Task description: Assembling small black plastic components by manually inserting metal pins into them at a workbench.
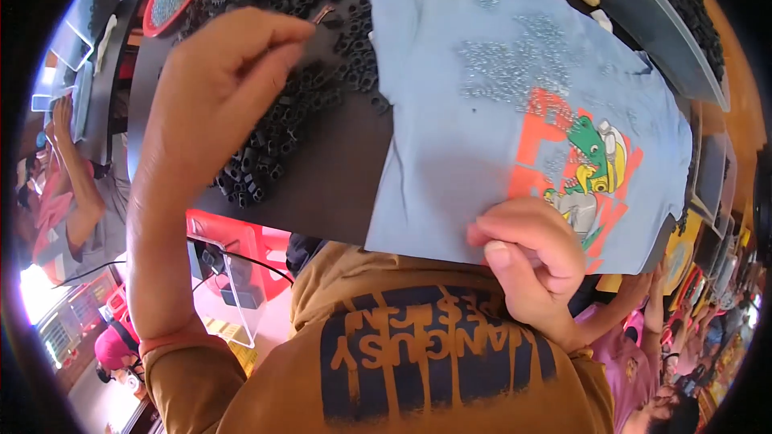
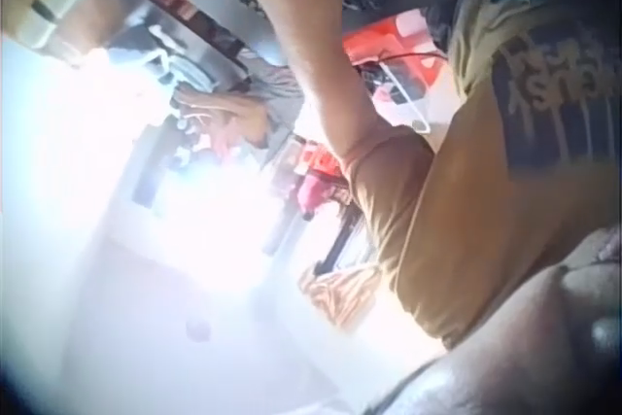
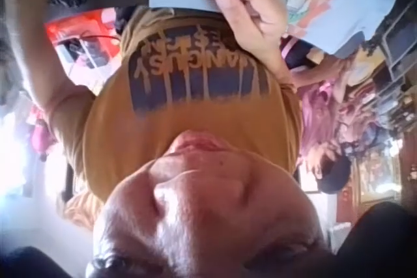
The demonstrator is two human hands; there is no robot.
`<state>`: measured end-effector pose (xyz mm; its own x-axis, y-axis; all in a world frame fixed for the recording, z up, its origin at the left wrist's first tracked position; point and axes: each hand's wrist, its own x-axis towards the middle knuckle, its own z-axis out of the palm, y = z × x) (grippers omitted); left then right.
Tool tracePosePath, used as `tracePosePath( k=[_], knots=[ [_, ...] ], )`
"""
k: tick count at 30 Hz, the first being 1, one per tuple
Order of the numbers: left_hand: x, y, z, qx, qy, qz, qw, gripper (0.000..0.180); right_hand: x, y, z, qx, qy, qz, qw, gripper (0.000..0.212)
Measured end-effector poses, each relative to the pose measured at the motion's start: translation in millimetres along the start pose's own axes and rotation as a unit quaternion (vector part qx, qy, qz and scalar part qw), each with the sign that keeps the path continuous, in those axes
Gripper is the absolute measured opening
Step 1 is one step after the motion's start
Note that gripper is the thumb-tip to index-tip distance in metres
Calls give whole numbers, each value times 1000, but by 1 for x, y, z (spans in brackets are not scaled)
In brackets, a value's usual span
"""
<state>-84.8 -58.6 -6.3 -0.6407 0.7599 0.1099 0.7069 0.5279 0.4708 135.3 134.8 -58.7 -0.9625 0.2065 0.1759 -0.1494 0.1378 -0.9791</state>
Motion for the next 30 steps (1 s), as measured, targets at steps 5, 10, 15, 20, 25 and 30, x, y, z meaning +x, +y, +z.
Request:
tracePosePath(
  k=[5,10,15,20,25,30],
  knots=[
    [-11,-6,11,30,18,30,999,17,0,-1,7,-6,32,-7,999,17],
    [-1,-17,18,71,6,65,995,17,0,1,9,-21,46,-21,999,15],
    [3,-21,15,112,-5,76,991,14,3,1,10,-41,36,-33,998,14],
    [-1,-18,10,76,23,64,995,11,4,-1,14,-32,47,-28,998,14],
    [-19,8,15,-63,77,117,988,16,2,0,12,-41,56,-24,997,13],
    [-65,44,49,-366,-82,101,922,24,0,-4,15,-49,60,10,997,11]
  ],
)
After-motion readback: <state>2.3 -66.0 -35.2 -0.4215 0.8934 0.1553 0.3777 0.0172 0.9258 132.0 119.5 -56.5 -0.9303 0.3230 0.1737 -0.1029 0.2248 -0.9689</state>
